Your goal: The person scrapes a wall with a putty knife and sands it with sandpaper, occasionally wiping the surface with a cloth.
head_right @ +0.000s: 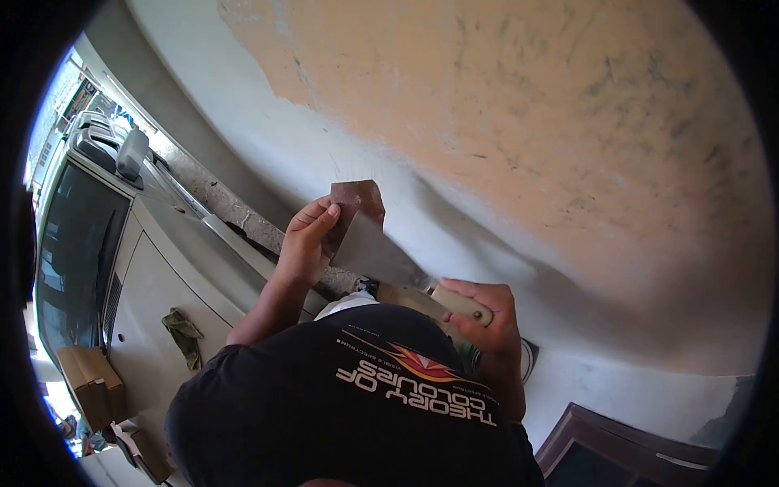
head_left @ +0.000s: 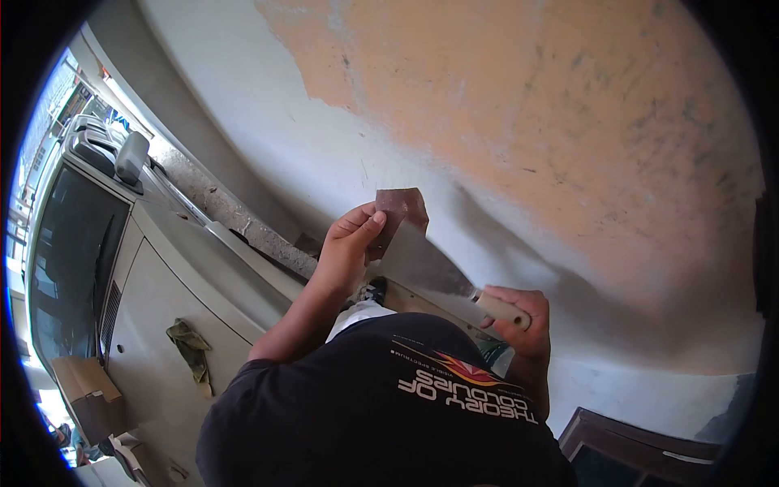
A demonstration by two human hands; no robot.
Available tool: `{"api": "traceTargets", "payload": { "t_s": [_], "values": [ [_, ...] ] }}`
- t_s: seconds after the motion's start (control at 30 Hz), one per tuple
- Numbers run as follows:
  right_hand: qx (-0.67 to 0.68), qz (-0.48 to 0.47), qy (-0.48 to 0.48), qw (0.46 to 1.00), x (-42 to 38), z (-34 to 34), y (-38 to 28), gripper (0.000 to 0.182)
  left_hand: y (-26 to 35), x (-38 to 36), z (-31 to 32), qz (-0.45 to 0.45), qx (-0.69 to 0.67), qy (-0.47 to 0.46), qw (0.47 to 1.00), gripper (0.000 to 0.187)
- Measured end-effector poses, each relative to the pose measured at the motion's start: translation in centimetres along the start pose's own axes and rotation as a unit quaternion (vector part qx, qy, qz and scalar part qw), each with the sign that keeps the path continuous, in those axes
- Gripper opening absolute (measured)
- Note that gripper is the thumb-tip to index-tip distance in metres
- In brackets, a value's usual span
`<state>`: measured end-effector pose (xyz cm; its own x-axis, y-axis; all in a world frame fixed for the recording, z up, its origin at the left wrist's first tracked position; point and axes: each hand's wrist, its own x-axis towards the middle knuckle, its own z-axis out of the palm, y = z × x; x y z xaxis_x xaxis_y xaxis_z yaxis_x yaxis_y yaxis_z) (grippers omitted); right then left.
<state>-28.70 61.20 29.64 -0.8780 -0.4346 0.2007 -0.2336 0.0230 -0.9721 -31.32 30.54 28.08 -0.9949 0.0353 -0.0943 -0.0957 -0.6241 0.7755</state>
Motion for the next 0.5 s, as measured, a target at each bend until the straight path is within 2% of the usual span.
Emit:
{"api": "traceTargets", "payload": {
  "t_s": [0.03,0.07,0.13,0.17,0.23,0.27,0.3,0.33,0.37,0.4,0.47,0.5],
  "values": [
    [-0.026,-0.001,-0.067,0.997,-0.5,-0.6,0.0,0.045,-0.6,-0.2,-0.1,0.002,0.020,0.022,1.000,0.027],
    [-0.023,0.004,-0.064,0.998,-1.3,-0.7,0.3,0.045,-1.2,-0.4,-0.1,-0.004,0.021,0.023,1.000,0.027],
    [0.108,-0.038,0.044,0.992,-2.9,-0.5,1.2,0.033,-1.9,-0.8,-0.4,0.023,0.054,0.029,0.998,0.025],
    [0.113,-0.037,0.051,0.992,-3.6,-0.2,1.5,0.033,-2.2,-1.0,-0.8,0.018,0.060,0.026,0.998,0.025],
    [0.022,-0.033,0.116,0.992,-4.2,0.6,1.1,0.021,-2.4,-1.3,-1.9,0.029,0.063,-0.045,0.997,0.024],
    [-0.056,-0.028,0.119,0.991,-4.2,1.2,0.9,0.014,-2.3,-1.7,-2.2,0.023,0.067,-0.053,0.996,0.024],
    [-0.057,-0.029,0.129,0.990,-3.7,2.1,0.8,0.014,-2.1,-2.1,-2.5,-0.005,0.108,-0.134,0.985,0.024],
    [-0.137,-0.067,0.110,0.982,-3.1,2.9,0.7,0.014,-2.1,-2.5,-2.7,-0.031,0.147,-0.214,0.965,0.024],
    [-0.217,-0.103,0.087,0.967,-2.7,3.7,0.5,0.014,-2.6,-3.0,-2.8,-0.046,0.176,-0.217,0.959,0.020],
    [-0.220,-0.105,0.090,0.966,-2.5,4.9,0.6,0.014,-2.9,-3.4,-2.7,-0.055,0.186,-0.239,0.951,0.019],
    [-0.154,0.000,0.050,0.987,-1.8,7.0,1.2,0.015,-3.5,-4.2,-2.4,-0.057,0.194,-0.258,0.945,0.019],
    [-0.156,-0.004,0.045,0.987,-1.4,7.7,1.7,0.015,-3.9,-4.6,-2.4,-0.075,0.201,-0.257,0.942,0.021]
  ]
}}
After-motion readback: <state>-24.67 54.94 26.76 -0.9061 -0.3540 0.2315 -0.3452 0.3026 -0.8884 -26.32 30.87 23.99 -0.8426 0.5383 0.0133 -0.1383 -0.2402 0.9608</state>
